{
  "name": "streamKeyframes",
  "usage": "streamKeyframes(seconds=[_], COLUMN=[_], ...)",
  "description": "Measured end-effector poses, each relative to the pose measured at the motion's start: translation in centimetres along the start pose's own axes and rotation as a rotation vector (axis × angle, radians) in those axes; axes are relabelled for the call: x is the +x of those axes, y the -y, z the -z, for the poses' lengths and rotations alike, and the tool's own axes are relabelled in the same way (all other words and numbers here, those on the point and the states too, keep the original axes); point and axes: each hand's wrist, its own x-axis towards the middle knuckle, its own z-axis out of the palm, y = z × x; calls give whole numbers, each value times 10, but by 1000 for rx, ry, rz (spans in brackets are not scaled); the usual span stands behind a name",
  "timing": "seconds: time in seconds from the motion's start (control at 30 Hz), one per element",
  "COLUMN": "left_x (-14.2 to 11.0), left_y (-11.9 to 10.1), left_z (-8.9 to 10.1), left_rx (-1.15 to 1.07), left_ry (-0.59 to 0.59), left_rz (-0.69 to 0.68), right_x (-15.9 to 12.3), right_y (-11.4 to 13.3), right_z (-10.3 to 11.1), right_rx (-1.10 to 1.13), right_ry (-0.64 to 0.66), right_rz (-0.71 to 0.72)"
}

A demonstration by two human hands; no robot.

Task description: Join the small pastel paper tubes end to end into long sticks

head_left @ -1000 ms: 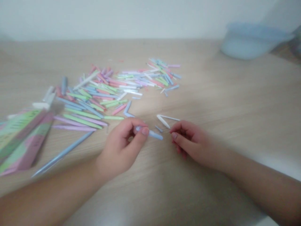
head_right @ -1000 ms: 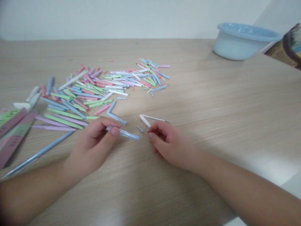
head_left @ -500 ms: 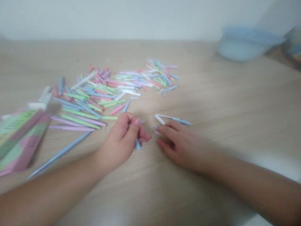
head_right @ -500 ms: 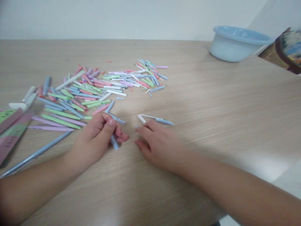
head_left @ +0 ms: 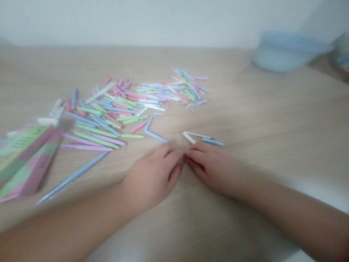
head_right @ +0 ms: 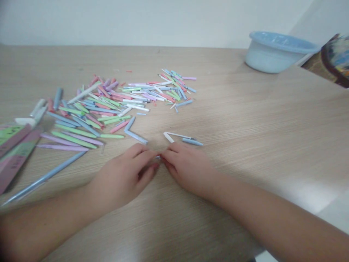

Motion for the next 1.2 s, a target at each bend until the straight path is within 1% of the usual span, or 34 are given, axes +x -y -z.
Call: streamKeyframes(seconds=[0.1,0.2,0.33,0.4,0.5,0.83,1.0,1.2], left_x=[-1,0,2,2,2,2,2,-1], left_y=[-2,0,1,0,-1,1,1,5], left_z=[-1,-1,-1,-2,-2,0,-1,-3], left_rx=[131,167,184,209,238,185,161,91], left_ry=[52,104,125,132,127,106,97,84], left_rz=[25,41,44,48,54,25,18,-99], right_x=[-2,-3,-3,-3,-3,-2,-2,-3], right_y=[-1,0,2,2,2,6,6,6], right_z=[1,3,5,5,4,8,7,5], right_rx=[-30,-45,-51,-52,-54,-67,-55,-62], right_ry=[19,43,101,95,46,48,44,59], right_rz=[39,78,103,94,66,30,27,32])
